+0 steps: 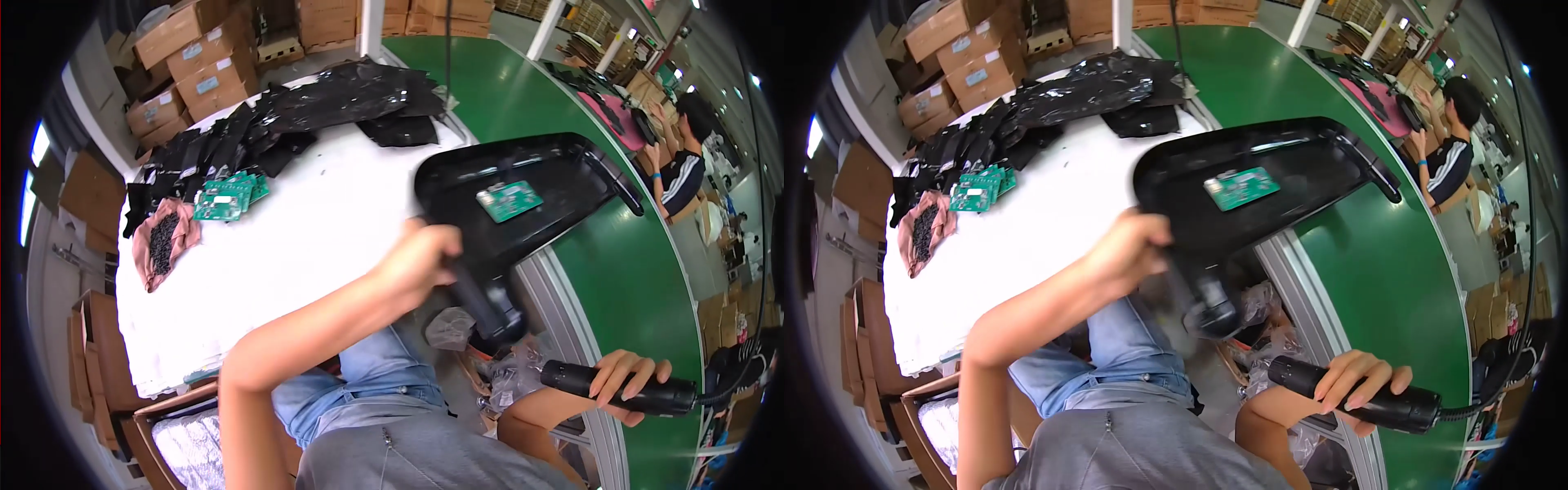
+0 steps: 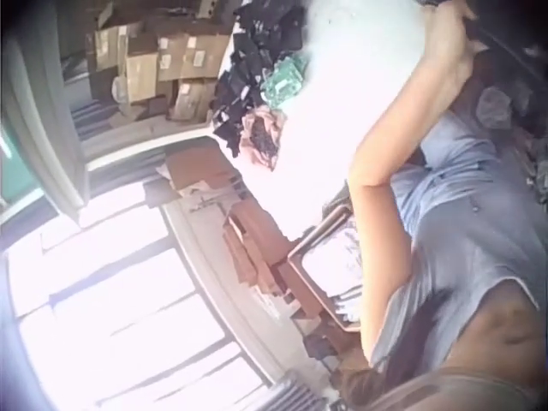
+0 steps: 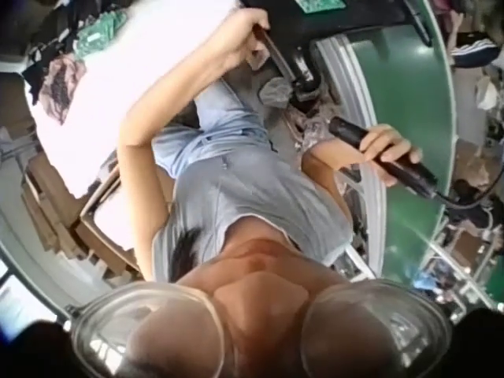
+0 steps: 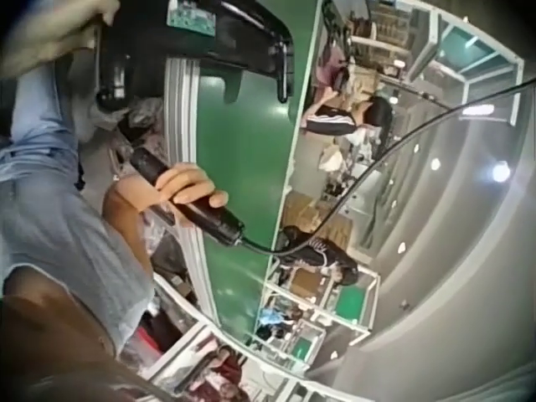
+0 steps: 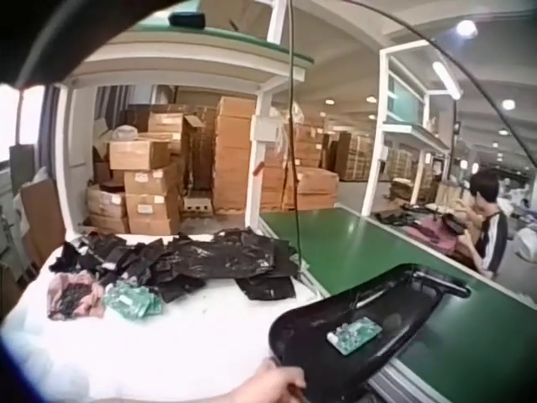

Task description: The person picks up a circuit board and places it onto a black plastic panel, securing it with a power screwdriver. They then place the finished panel into a box, retrieve a new panel, and repeat the process.

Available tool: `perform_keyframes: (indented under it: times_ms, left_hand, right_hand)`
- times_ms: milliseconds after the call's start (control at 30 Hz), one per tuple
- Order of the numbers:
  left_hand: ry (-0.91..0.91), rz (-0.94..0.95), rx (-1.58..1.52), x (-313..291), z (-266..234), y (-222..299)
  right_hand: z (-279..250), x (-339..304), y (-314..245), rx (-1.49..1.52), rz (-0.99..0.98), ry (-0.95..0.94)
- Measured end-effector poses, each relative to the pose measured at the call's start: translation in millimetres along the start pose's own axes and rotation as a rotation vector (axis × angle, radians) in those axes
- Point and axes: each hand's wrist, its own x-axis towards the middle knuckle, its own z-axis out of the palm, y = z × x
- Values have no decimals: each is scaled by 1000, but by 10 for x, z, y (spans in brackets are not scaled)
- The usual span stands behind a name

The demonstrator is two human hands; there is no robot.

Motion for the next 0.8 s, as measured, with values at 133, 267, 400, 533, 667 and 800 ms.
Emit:
perform_keyframes:
  times_ms: [133,267,400,533,667,800]
  left_hand:
    - [102,-8,-40,970,1212,-593]
    - [224,7,-28,1795,1693,-1404]
    - [102,-145,562,2141,2156,-1597]
    - [-243,-14,563,1594,1817,-1150]
    - [-561,284,254,203,347,-544]
    - [-321,402,254,-1538,-1009,-671]
  right_hand:
    - [-88,-183,-324,-182,-12,32]
    - [-195,-361,-214,-203,26,133]
    - [-10,-271,-191,-316,57,109]
    - [-211,-184,-148,-280,80,107]
    - [-429,107,589,-52,112,-41]
    - [369,347,1605,312,175,75]
